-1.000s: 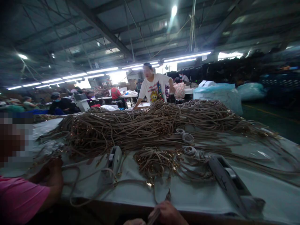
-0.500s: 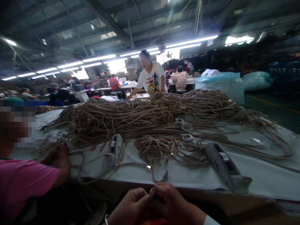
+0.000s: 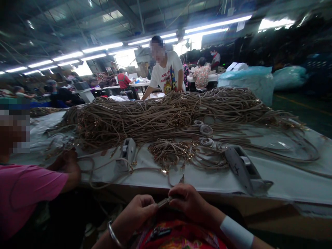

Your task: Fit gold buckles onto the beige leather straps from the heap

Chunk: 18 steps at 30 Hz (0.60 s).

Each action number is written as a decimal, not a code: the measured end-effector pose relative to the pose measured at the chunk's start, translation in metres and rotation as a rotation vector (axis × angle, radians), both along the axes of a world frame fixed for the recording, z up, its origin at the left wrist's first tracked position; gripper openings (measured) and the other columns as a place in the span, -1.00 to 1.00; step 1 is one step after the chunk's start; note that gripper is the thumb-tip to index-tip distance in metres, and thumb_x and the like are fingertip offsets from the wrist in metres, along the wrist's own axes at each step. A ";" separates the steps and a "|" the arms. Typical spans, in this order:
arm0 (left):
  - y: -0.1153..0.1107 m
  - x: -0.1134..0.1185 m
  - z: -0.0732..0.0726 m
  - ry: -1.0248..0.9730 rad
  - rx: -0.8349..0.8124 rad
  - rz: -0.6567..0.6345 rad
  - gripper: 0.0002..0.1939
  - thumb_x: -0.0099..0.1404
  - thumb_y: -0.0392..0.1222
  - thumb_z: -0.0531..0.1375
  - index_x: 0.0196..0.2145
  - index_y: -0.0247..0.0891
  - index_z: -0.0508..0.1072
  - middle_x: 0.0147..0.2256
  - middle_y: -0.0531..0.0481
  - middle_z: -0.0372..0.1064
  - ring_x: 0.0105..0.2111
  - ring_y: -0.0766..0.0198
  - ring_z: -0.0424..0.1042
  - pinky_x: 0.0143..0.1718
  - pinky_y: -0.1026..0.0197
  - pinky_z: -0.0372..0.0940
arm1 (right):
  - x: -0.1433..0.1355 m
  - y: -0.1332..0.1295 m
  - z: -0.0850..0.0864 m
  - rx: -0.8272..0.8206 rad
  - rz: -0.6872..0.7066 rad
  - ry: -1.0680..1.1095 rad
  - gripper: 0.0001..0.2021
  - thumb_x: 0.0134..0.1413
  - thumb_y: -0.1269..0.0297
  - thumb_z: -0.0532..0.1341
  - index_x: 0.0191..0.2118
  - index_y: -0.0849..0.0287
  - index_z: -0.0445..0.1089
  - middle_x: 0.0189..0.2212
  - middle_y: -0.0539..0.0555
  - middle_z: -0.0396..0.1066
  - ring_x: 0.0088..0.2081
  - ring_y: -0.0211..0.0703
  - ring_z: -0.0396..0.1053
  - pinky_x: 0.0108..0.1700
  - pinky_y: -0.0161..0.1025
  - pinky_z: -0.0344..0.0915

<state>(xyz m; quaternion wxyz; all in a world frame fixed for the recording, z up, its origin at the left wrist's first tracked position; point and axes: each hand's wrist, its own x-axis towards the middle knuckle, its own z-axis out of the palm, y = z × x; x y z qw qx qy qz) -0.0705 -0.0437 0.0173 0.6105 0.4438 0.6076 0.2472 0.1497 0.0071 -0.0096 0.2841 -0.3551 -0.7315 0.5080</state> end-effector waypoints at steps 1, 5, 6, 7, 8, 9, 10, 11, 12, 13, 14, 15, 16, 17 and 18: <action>0.000 0.000 0.001 0.028 0.003 -0.001 -0.72 0.10 -0.01 0.23 -0.56 -0.24 0.31 -0.75 0.21 0.15 -0.77 0.47 0.02 -0.70 0.36 -0.15 | 0.000 0.000 0.000 0.017 0.002 -0.002 -0.93 0.05 0.37 0.31 -0.30 0.21 0.50 -0.38 0.03 0.44 -0.30 -0.17 0.36 -0.23 -0.31 0.27; 0.003 0.002 0.005 0.151 0.033 -0.052 -0.84 0.05 -0.16 0.18 -0.59 -0.25 0.32 -0.76 0.20 0.13 -0.76 0.45 0.06 -0.69 0.35 -0.14 | -0.003 -0.001 0.000 0.138 0.045 -0.019 -0.95 0.05 0.40 0.32 -0.31 0.21 0.50 -0.40 0.01 0.43 -0.34 -0.22 0.36 -0.26 -0.34 0.25; 0.004 0.003 0.006 0.169 0.045 -0.067 -0.85 0.04 -0.18 0.17 -0.60 -0.25 0.32 -0.76 0.19 0.13 -0.75 0.45 0.06 -0.68 0.35 -0.13 | -0.003 -0.001 0.000 0.173 0.059 -0.025 -0.96 0.05 0.39 0.33 -0.32 0.22 0.50 -0.41 0.00 0.42 -0.36 -0.23 0.36 -0.28 -0.35 0.25; 0.005 0.004 0.006 0.176 0.057 -0.075 -0.85 0.04 -0.18 0.16 -0.61 -0.25 0.32 -0.76 0.19 0.13 -0.75 0.44 0.06 -0.68 0.34 -0.12 | -0.004 0.000 0.000 0.203 0.067 -0.026 -0.96 0.04 0.39 0.34 -0.33 0.22 0.51 -0.42 0.00 0.43 -0.37 -0.24 0.36 -0.29 -0.35 0.24; 0.006 0.006 0.006 0.172 0.068 -0.077 -0.85 0.05 -0.17 0.16 -0.61 -0.25 0.32 -0.76 0.19 0.13 -0.75 0.44 0.06 -0.67 0.34 -0.12 | -0.004 0.000 0.000 0.221 0.071 -0.023 -0.95 0.04 0.39 0.35 -0.33 0.22 0.51 -0.43 0.00 0.43 -0.38 -0.25 0.36 -0.30 -0.36 0.24; 0.007 0.007 0.005 0.160 0.075 -0.078 -0.84 0.06 -0.16 0.16 -0.60 -0.25 0.32 -0.76 0.19 0.14 -0.74 0.43 0.06 -0.67 0.34 -0.11 | -0.004 0.000 -0.001 0.228 0.071 -0.016 -0.95 0.03 0.39 0.36 -0.33 0.21 0.51 -0.43 0.00 0.44 -0.39 -0.25 0.36 -0.31 -0.36 0.24; 0.007 0.008 0.004 0.146 0.082 -0.080 -0.82 0.07 -0.13 0.17 -0.59 -0.26 0.34 -0.75 0.18 0.16 -0.72 0.43 0.07 -0.66 0.33 -0.10 | -0.004 0.000 -0.003 0.229 0.071 -0.010 -0.95 0.03 0.39 0.36 -0.33 0.21 0.52 -0.43 0.00 0.44 -0.39 -0.25 0.37 -0.31 -0.36 0.24; 0.008 0.008 0.001 0.133 0.089 -0.084 -0.80 0.08 -0.11 0.18 -0.58 -0.28 0.36 -0.73 0.16 0.18 -0.70 0.42 0.08 -0.65 0.33 -0.09 | -0.004 0.000 -0.004 0.231 0.072 -0.008 -0.95 0.03 0.40 0.35 -0.32 0.21 0.52 -0.43 0.00 0.45 -0.39 -0.25 0.38 -0.31 -0.36 0.24; 0.008 0.009 -0.002 0.123 0.095 -0.087 -0.79 0.08 -0.10 0.19 -0.58 -0.29 0.38 -0.71 0.15 0.20 -0.67 0.42 0.09 -0.64 0.34 -0.07 | -0.003 0.000 -0.006 0.239 0.073 -0.009 -0.94 0.03 0.41 0.35 -0.32 0.21 0.53 -0.43 0.01 0.45 -0.39 -0.24 0.38 -0.31 -0.36 0.24; 0.008 0.009 -0.005 0.114 0.100 -0.090 -0.77 0.08 -0.09 0.20 -0.58 -0.31 0.40 -0.69 0.13 0.21 -0.65 0.41 0.10 -0.63 0.34 -0.06 | -0.003 0.000 -0.007 0.248 0.074 -0.011 -0.94 0.02 0.41 0.35 -0.31 0.22 0.53 -0.43 0.02 0.45 -0.39 -0.24 0.38 -0.31 -0.35 0.24; 0.008 0.009 -0.008 0.108 0.107 -0.086 -0.77 0.08 -0.09 0.21 -0.58 -0.32 0.40 -0.67 0.13 0.22 -0.63 0.41 0.11 -0.62 0.34 -0.04 | -0.003 -0.001 -0.009 0.255 0.074 -0.012 -0.93 0.02 0.41 0.35 -0.31 0.22 0.54 -0.43 0.02 0.45 -0.39 -0.23 0.39 -0.31 -0.35 0.24; 0.008 0.009 -0.010 0.103 0.115 -0.080 -0.77 0.08 -0.09 0.21 -0.58 -0.32 0.40 -0.67 0.13 0.22 -0.62 0.41 0.11 -0.61 0.34 -0.04 | -0.002 -0.001 -0.010 0.260 0.073 -0.008 -0.92 0.02 0.40 0.35 -0.30 0.22 0.54 -0.43 0.03 0.46 -0.39 -0.22 0.39 -0.32 -0.34 0.24; 0.007 0.010 -0.011 0.102 0.123 -0.074 -0.77 0.08 -0.10 0.21 -0.58 -0.31 0.40 -0.67 0.13 0.21 -0.61 0.40 0.10 -0.60 0.33 -0.03 | -0.002 -0.002 -0.010 0.259 0.075 -0.003 -0.91 0.02 0.38 0.35 -0.29 0.22 0.55 -0.43 0.04 0.46 -0.39 -0.22 0.40 -0.32 -0.34 0.25; 0.006 0.010 -0.011 0.105 0.127 -0.070 -0.78 0.08 -0.11 0.20 -0.58 -0.31 0.39 -0.67 0.14 0.20 -0.61 0.40 0.10 -0.60 0.33 -0.03 | -0.002 -0.003 -0.010 0.252 0.082 0.002 -0.91 0.03 0.37 0.35 -0.29 0.22 0.55 -0.43 0.04 0.46 -0.39 -0.22 0.40 -0.32 -0.34 0.25; 0.005 0.010 -0.010 0.115 0.132 -0.068 -0.79 0.08 -0.11 0.19 -0.59 -0.31 0.39 -0.66 0.14 0.19 -0.61 0.40 0.10 -0.60 0.33 -0.03 | -0.002 -0.003 -0.009 0.246 0.091 0.001 -0.91 0.04 0.35 0.35 -0.29 0.22 0.55 -0.43 0.04 0.46 -0.39 -0.22 0.39 -0.33 -0.35 0.25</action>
